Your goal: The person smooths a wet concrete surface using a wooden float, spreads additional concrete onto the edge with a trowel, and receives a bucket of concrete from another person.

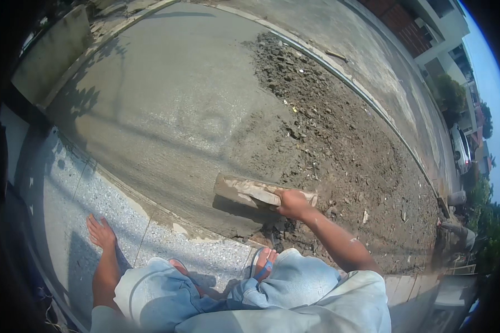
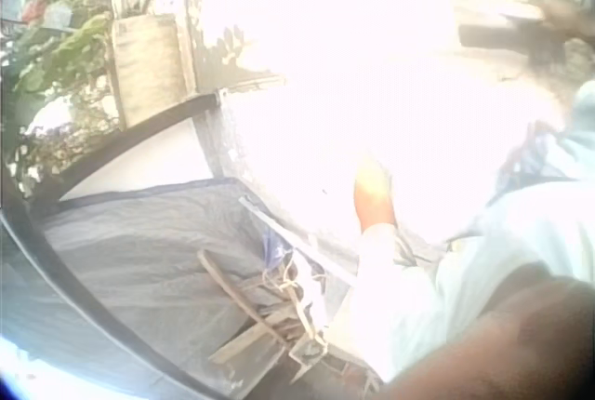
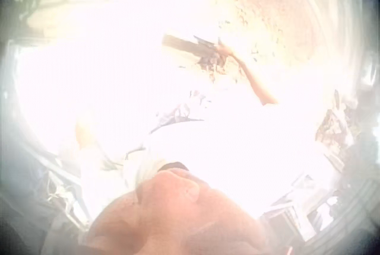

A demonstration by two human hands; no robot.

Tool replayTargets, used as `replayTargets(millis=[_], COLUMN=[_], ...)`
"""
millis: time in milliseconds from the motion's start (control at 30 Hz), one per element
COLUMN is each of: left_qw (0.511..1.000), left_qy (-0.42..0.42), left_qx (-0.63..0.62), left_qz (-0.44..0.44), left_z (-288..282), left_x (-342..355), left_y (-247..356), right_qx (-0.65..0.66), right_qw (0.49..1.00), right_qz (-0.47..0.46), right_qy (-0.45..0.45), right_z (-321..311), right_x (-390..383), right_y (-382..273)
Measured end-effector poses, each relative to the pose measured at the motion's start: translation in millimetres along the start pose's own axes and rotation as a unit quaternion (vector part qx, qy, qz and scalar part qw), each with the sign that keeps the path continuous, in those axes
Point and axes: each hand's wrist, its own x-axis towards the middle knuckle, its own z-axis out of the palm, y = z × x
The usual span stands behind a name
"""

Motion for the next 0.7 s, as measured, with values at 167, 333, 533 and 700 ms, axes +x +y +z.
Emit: replayTargets(millis=[167,333,533,700], left_qw=[0.995,0.987,0.977,0.974], left_qy=[-0.090,-0.148,-0.167,-0.199], left_qx=[-0.025,-0.034,-0.121,-0.107], left_qz=[0.021,0.043,0.052,0.025], left_z=[-4.9,2.2,13.3,3.2], left_x=[8.9,-34.2,-105.0,-112.1], left_y=[-7.7,12.9,69.3,86.8], right_qx=[0.178,0.127,0.139,0.200], right_qw=[0.970,0.987,0.976,0.917], right_qz=[0.106,0.039,0.115,0.254], right_qy=[0.126,0.086,0.121,0.234], right_z=[13.1,40.4,12.7,-28.4], right_x=[37.5,94.0,157.1,185.9], right_y=[-12.9,-17.9,29.5,89.3])
